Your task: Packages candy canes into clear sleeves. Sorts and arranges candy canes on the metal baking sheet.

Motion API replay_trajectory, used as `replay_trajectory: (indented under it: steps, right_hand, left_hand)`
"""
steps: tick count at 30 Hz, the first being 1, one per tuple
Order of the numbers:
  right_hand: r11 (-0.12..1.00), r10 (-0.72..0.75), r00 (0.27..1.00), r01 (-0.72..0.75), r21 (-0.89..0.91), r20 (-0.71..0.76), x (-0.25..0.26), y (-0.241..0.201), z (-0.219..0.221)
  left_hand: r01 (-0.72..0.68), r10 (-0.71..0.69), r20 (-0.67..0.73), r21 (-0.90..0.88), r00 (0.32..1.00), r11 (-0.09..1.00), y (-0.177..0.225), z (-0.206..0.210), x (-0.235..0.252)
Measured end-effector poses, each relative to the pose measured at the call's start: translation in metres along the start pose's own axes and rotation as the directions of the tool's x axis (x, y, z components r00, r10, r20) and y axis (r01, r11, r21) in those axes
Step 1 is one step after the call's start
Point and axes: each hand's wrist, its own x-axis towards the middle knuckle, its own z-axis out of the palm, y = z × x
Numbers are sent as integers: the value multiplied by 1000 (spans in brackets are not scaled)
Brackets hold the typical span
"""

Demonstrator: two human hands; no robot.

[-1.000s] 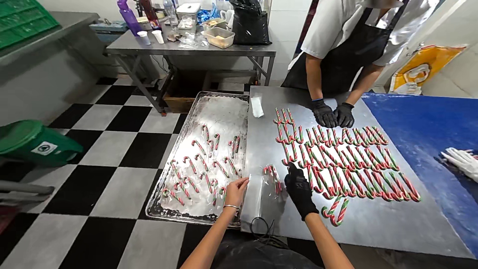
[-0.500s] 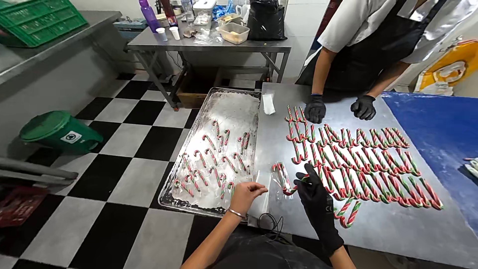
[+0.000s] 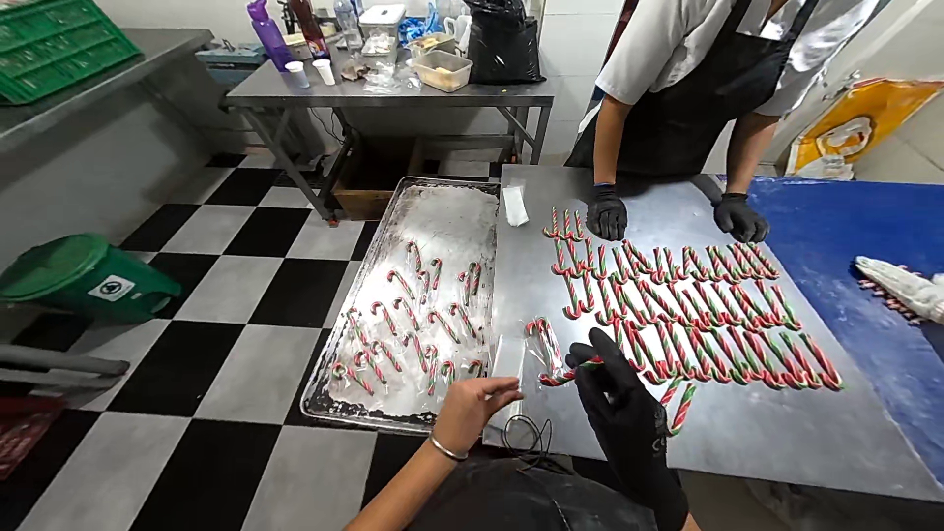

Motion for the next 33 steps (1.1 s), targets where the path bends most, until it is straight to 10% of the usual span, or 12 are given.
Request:
replay_trajectory:
  steps: [7,18,27,30,33]
  right_hand:
    - [959,-121,988,141,246,-97,-1,-22,14]
    - [959,-162,948,217,184,-275,18,-25,-23]
    - [937,-176,973,212,278,-147,9,-17,6]
    - [970,-224,974,226,-94,32,8,-4,6]
    - [958,69,918,49,-284,390,4,-1,2]
  left_hand:
    - [-350,335,-151,-82,930,933,13,18,24]
    - [-103,92,-80,-152,993,983,6,14,38]
    - [-370,354,-130,-127,926,921,26,22,40]
    - [-384,366,-167,-89,916,919,31,25,41]
    - [-353,323,-217,-112,921,929,31,35,39]
